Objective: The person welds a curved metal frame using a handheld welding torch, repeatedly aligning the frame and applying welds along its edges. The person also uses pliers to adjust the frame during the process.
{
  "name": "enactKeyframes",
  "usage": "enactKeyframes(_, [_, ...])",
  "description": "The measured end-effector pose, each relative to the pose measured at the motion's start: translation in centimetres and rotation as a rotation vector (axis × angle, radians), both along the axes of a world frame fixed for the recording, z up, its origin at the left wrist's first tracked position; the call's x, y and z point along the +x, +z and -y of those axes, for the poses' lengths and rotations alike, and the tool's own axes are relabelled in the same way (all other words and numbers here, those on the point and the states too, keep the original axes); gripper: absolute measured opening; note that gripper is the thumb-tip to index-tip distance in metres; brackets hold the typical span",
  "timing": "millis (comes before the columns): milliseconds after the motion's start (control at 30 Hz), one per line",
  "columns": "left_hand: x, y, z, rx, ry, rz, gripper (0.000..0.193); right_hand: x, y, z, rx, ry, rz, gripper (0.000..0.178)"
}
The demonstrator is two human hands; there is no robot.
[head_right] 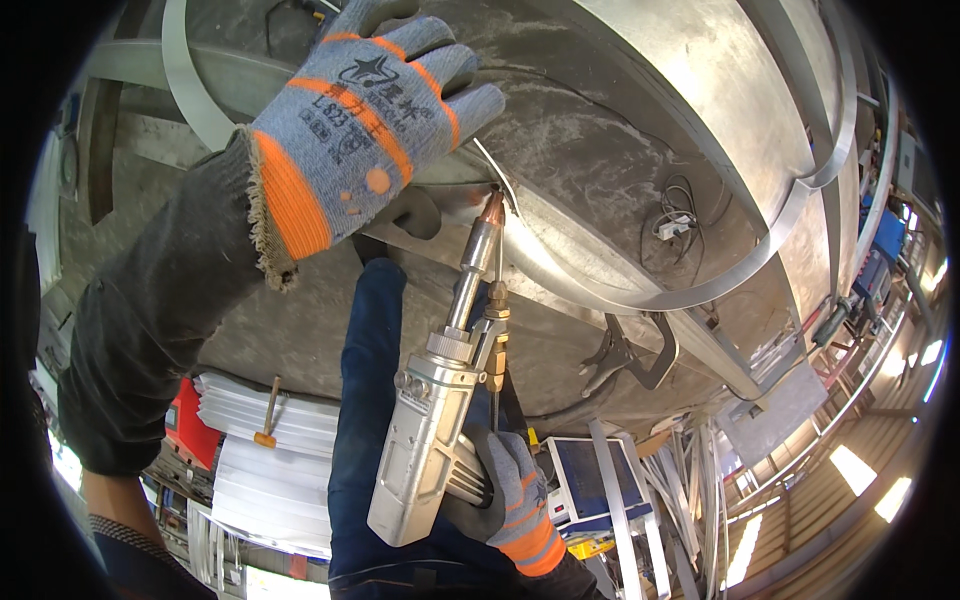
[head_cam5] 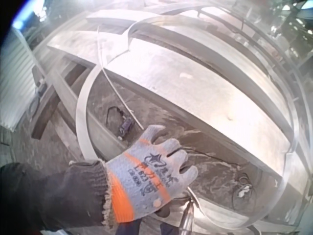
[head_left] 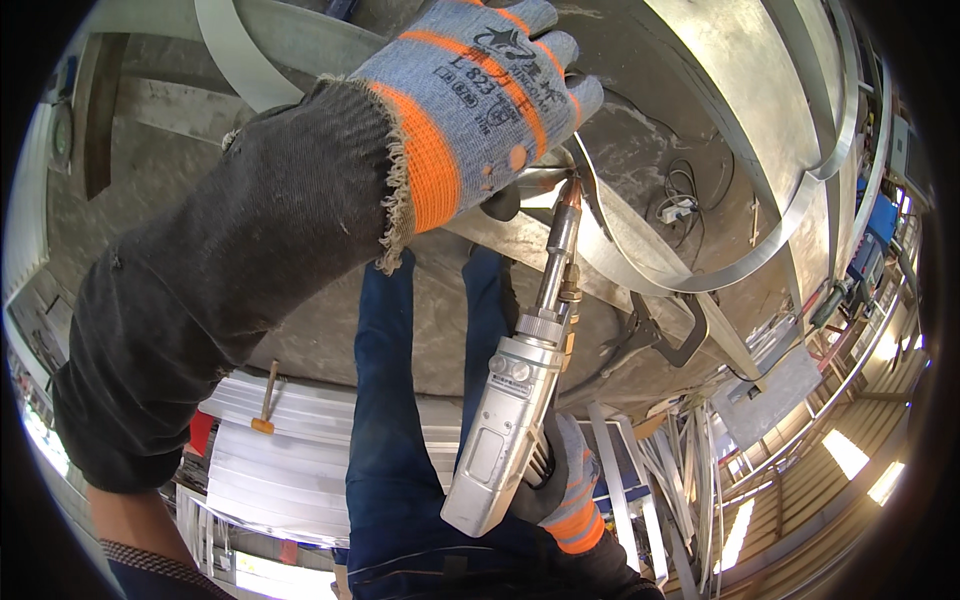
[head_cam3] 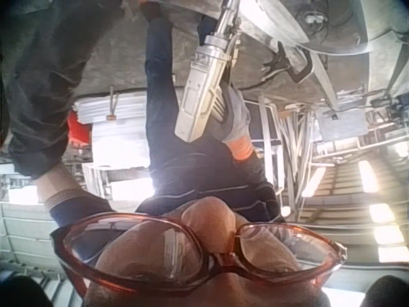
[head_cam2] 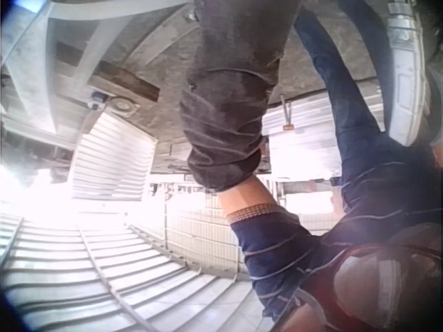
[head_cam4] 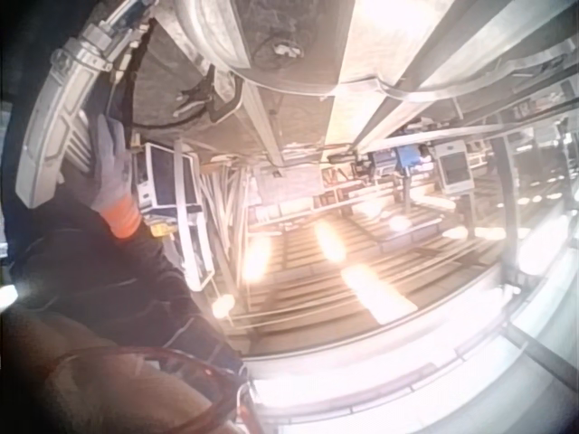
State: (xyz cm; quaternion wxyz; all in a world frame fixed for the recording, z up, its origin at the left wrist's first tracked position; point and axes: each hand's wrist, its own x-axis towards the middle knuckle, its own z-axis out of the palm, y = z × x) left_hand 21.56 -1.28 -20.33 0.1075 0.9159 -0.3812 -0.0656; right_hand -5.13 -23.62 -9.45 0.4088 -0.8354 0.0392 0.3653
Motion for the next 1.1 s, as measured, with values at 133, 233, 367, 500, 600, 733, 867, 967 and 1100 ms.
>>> enactKeyframes(133, [-0.1,0.1,-0.2,0.042,0.005,0.024,0.036,-0.5,0.1,-0.3,-0.032,-0.038,0.073,0.084])
enactKeyframes(233, [-0.2,0.0,-0.1,0.075,0.020,0.036,0.034,-0.4,0.5,-0.3,-0.054,0.010,0.099,0.088])
enactKeyframes(367, [-0.1,-0.4,0.2,0.075,0.010,0.057,0.034,0.0,1.0,-0.5,-0.048,0.020,0.083,0.091])
enactKeyframes(500, [-0.2,-0.7,0.2,0.069,0.027,0.072,0.034,0.4,1.2,-0.8,-0.039,-0.007,0.062,0.087])
enactKeyframes(600, [-0.3,-0.7,0.3,0.055,0.042,0.095,0.034,0.6,1.3,-0.7,-0.074,0.015,0.028,0.086])
enactKeyframes(733, [-0.4,-0.8,0.4,0.061,0.064,0.047,0.035,0.1,1.5,-0.2,-0.048,0.015,-0.021,0.089])
enactKeyframes(867, [-0.4,-0.8,0.5,0.073,0.063,0.087,0.036,-0.9,2.0,0.4,0.033,-0.022,-0.026,0.090])
enactKeyframes(967, [-0.4,-0.6,0.3,0.107,0.028,0.163,0.035,-1.2,2.3,0.9,0.030,-0.002,-0.037,0.087])
enactKeyframes(1100, [-0.6,-0.2,0.2,0.141,0.034,0.147,0.036,-1.1,2.4,1.0,0.026,-0.014,-0.046,0.084])
